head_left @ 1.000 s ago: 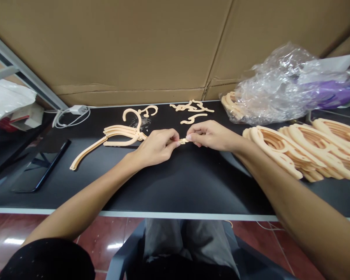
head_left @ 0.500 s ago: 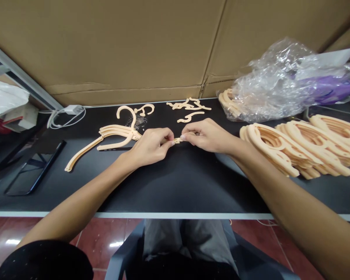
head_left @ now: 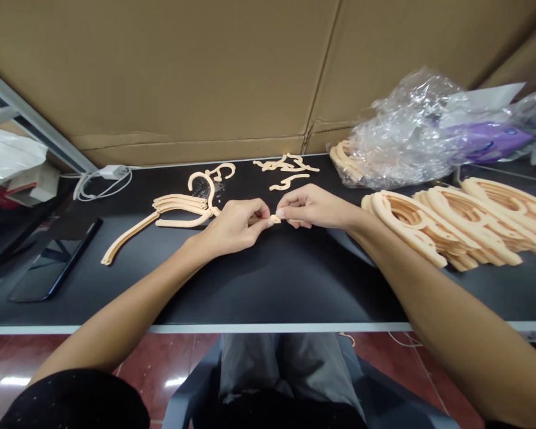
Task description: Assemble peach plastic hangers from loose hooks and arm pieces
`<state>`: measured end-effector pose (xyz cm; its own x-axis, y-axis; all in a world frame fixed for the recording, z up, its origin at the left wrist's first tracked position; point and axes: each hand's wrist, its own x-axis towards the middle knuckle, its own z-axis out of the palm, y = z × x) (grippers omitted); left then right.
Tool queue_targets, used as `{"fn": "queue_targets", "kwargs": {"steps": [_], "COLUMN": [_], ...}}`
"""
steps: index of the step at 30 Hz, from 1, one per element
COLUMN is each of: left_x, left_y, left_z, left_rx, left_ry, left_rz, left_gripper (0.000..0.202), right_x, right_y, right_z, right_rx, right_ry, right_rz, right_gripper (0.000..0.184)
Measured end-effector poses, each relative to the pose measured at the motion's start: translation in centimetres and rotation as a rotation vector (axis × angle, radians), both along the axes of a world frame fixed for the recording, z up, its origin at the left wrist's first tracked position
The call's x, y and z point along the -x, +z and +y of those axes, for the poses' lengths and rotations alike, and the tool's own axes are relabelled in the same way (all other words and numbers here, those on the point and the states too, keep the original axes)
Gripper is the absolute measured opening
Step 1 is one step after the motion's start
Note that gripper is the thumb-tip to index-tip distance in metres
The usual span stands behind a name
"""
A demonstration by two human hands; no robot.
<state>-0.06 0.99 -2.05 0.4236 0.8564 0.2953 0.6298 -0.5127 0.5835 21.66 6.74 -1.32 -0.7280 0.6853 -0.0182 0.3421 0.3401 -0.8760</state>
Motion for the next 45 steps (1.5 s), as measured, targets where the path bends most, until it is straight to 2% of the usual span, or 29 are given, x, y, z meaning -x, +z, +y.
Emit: {"fn": "queue_targets", "kwargs": {"steps": [5,12,15,21,26,34,45], "left_x": [0.0,0.1,0.0,-0.1,-0.1,-0.1,0.0], "left_y": [-0.3,-1.2,-1.5,-2.0,-2.3,-2.4,-2.4], "left_z": [0.0,0.3,0.2,0.0,0.0,0.1,0.2], "left_rx": [-0.019,-0.043,-0.066,-0.132,-0.185,-0.208,-0.282], "left_ry": [-0.025,-0.034,-0.031,-0.022,-0.042,-0.086,-0.13], "left_rz": [0.001,0.014,0.015,0.095,0.13,0.079,0.103], "left_gripper": [0.013,0.013,0.011,0.009,0.009,0.011,0.011], "right_x": [0.0,0.1,0.1,0.1,0.2,-0.7,-0.9], "right_y": [0.2,0.3,0.2,0.1,0.0,-0.6,-0.6], "right_z": [-0.2,-0.7,-0.8,-0.6,-0.8,-1.1,-1.1], "right_rx": [0.001,-0.224,-0.26,-0.187,-0.194,0.018,-0.126], "right_ry": [-0.01,-0.06,-0.073,-0.06,-0.081,-0.093,-0.079], "right_rz": [-0.024,-0.119,-0.134,-0.147,-0.143,0.011,-0.07], "right_gripper": [0.024,0.023,0.022,0.024,0.024,0.03,0.031]}}
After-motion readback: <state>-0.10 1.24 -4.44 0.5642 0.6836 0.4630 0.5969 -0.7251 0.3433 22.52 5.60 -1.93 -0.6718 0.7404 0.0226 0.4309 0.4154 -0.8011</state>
